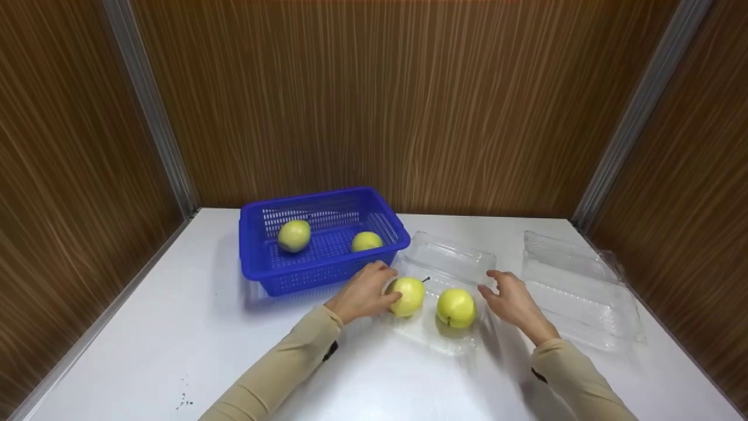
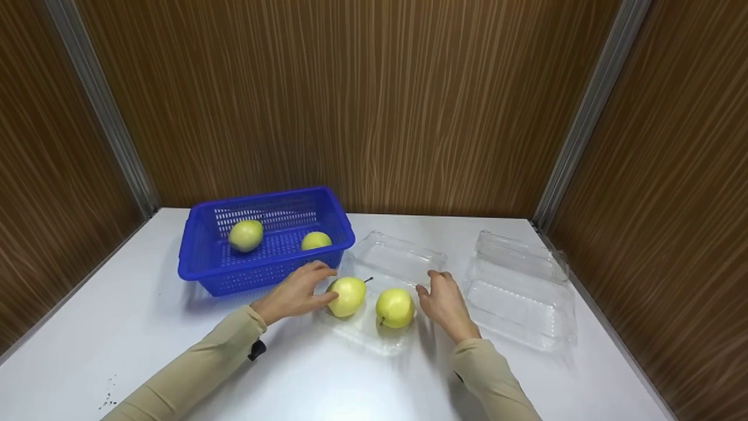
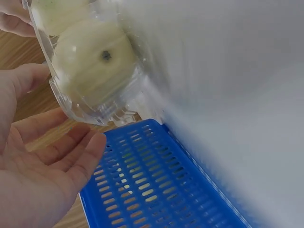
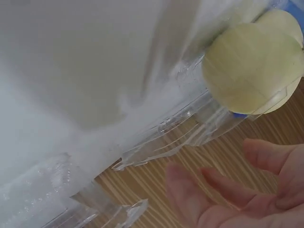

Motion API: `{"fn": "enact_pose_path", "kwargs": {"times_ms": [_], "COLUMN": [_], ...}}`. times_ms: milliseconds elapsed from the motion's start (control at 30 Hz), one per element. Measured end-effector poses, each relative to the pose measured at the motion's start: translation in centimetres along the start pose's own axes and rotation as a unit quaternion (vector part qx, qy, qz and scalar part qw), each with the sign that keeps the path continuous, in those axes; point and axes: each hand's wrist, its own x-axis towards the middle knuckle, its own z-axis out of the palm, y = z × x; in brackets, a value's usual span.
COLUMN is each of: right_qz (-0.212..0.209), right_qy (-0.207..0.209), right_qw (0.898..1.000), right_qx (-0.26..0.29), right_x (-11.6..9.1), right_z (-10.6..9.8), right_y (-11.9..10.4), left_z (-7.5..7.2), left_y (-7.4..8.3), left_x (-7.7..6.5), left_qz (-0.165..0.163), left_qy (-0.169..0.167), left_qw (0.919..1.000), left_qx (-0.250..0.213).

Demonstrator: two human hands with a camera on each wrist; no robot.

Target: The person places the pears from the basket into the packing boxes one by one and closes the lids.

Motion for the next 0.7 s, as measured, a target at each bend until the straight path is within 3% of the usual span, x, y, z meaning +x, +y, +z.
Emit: {"fn": "enact_pose_path", "kwargs": {"times_ms": [167, 267, 433, 700], "right_qz": [0.052, 0.095, 0.140, 0.180], "right_qy": [-0.063, -0.080, -0.060, -0.038], "right_qw": [0.996, 0.989, 0.979, 0.964], "right_qx": [0.039, 0.079, 0.136, 0.194], "right_x": [0.9, 1.3, 1.4, 1.7], "right_z": [-0.1, 0.1, 0.8, 1.0], "right_y": [0.2, 0.3, 0.4, 0.2], "left_z": [0.0, 0.0, 0.0, 0.3], "left_y": [-1.0, -1.3, -1.6, -1.7], "left_x": [-0.9, -1.2, -1.5, -1.3], "left_qz": [-0.012, -0.019, -0.049, -0.043], "left_qy": [0.034, 0.036, 0.016, 0.011], "left_qw": [0.9993, 0.9989, 0.9971, 0.9958], "left_qx": [-0.013, -0.023, -0.056, -0.080]}}
